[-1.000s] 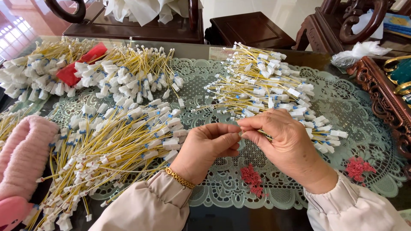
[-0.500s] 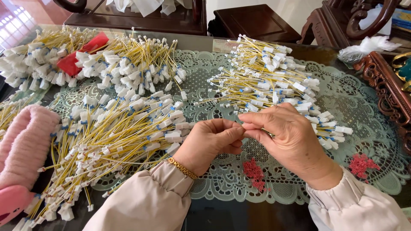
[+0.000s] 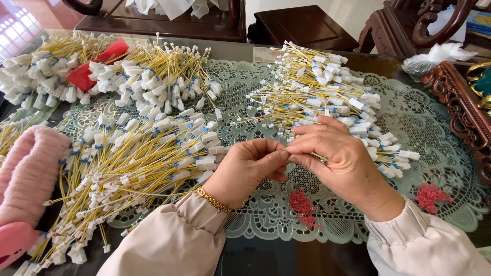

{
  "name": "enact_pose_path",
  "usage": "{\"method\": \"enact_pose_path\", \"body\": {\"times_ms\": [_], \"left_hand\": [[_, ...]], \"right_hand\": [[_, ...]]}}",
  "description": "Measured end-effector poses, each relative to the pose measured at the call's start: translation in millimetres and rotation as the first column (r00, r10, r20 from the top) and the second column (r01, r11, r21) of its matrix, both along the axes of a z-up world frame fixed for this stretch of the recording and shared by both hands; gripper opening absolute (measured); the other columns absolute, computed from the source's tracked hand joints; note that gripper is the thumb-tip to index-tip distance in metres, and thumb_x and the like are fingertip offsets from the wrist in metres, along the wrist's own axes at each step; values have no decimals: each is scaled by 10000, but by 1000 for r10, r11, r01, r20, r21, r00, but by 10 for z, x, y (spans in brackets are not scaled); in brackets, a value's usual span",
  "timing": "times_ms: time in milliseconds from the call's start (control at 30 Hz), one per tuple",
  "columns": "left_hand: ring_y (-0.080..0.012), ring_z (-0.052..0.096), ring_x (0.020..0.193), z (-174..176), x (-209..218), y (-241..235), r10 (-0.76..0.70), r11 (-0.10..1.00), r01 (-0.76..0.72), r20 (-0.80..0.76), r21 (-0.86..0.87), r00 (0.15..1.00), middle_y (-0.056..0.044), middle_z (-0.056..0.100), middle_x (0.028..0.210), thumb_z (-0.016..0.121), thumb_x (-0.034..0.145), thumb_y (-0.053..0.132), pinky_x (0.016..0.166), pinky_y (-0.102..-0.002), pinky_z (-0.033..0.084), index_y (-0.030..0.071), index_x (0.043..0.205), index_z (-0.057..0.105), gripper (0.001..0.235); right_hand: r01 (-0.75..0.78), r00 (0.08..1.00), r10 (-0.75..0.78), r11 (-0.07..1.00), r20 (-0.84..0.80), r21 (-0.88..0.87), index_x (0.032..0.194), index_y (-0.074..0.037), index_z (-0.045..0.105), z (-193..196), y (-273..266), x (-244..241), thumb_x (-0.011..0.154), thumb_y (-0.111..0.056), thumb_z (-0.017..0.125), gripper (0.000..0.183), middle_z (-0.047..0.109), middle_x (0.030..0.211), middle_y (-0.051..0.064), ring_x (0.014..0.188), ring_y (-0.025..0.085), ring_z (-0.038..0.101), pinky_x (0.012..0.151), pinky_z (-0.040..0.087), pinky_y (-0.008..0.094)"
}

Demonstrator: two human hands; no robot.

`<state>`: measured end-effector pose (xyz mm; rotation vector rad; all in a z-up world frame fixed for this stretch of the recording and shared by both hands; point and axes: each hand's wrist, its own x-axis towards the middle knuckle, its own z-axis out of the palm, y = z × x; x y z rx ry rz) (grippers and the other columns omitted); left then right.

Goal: Assembling small red plastic pieces onto the ends of wire connector components at a table.

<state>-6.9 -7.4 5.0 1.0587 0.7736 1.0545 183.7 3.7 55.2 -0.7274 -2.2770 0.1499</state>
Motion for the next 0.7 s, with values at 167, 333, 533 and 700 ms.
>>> {"method": "enact_pose_path", "body": {"times_ms": [167, 333, 533, 700], "left_hand": [[-155, 662, 640, 43, 3, -7, 18, 1000, -18, -38, 1, 999, -43, 650, 820, 643, 915, 159, 639, -245, 585, 30, 903, 672, 132], [-156, 644, 688, 5, 39, 9, 72, 997, -71, 102, -12, 992, -90, 668, 899, 649, 895, 92, 677, -289, 621, 1, 997, 648, 137], [-158, 632, 701, 1, 12, 27, 111, 993, -116, 239, 10, 965, -88, 612, 794, 624, 900, 31, 674, -348, 633, 14, 1156, 574, 262], [-175, 638, 719, 35, 10, 14, 102, 993, -80, 281, -87, 954, -98, 621, 810, 649, 877, 67, 731, -382, 626, 14, 1162, 576, 299]], "right_hand": [[-56, 998, 56, 998, -18, 9, 979, -116, 660, -15, 29, -2, 838, -80, 735, 164, 723, 951, 42, 943, 179, 714, 1102, 415, 471], [-59, 998, 61, 997, -30, 55, 982, -102, 648, 11, 39, -5, 860, -73, 718, 144, 695, 932, 35, 864, 150, 677, 1059, 460, 450], [-57, 998, 57, 998, 10, -1, 993, -45, 637, 99, 4, -44, 881, -74, 672, 121, 659, 930, 70, 854, 211, 650, 793, 525, 315], [-50, 999, 50, 999, -11, 10, 1012, -29, 633, 82, -8, -52, 882, -35, 667, 135, 626, 946, 95, 862, 216, 638, 793, 523, 312]]}}
